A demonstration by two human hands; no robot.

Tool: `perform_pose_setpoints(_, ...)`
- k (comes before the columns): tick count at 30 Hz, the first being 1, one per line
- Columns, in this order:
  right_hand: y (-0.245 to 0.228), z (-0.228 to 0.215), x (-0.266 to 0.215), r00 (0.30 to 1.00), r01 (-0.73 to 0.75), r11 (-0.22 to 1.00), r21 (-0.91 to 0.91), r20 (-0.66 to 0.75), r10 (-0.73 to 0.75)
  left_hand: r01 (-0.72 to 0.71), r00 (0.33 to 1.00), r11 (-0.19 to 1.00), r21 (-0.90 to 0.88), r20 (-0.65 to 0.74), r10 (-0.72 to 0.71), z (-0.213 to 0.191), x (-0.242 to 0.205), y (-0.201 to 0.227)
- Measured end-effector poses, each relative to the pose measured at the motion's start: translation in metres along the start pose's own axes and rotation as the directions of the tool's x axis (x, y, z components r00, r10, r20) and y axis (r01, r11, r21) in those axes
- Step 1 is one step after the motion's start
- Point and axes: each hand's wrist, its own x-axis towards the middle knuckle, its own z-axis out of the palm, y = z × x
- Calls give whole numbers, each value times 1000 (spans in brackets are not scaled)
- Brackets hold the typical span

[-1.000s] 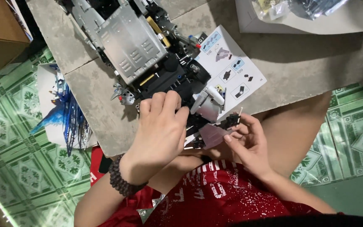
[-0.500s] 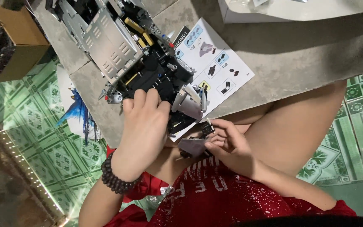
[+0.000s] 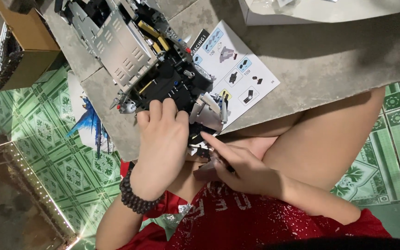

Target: The person assembles a model kit by hand, connecting small plastic parts to a larger chassis. They pick up individual pieces, align them with the main structure, and press them into place while occasionally referring to an instruction sheet.

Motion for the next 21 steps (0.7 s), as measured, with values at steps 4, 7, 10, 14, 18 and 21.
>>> perform_pose_setpoints(4, -14, -8, 11, 998, -1, 998, -70, 55, 5, 22, 1000, 1000, -17, -10, -22, -3, -2, 1)
perform_pose_setpoints(7, -14, -8, 13, 992, -46, 991, -124, 110, 60, 31, 999, 998, -49, -11, -32, 6, -3, -1)
perform_pose_setpoints(10, -11, -8, 14, 951, -166, 971, -173, 233, 204, 49, 998, 998, -43, -37, -50, 17, -2, -2)
perform_pose_setpoints(14, -9, -10, 15, 868, -280, 928, -246, 349, 354, 72, 994, 997, -34, -83, -75, 20, -4, 3)
perform_pose_setpoints(18, -11, -14, 21, 774, -385, 876, -290, 415, 478, 64, 992, 996, -55, -102, -69, 18, -5, 3)
perform_pose_setpoints(21, -15, -16, 25, 723, -380, 859, -342, 469, 507, 73, 991, 994, -78, -102, -80, 17, -7, 3)
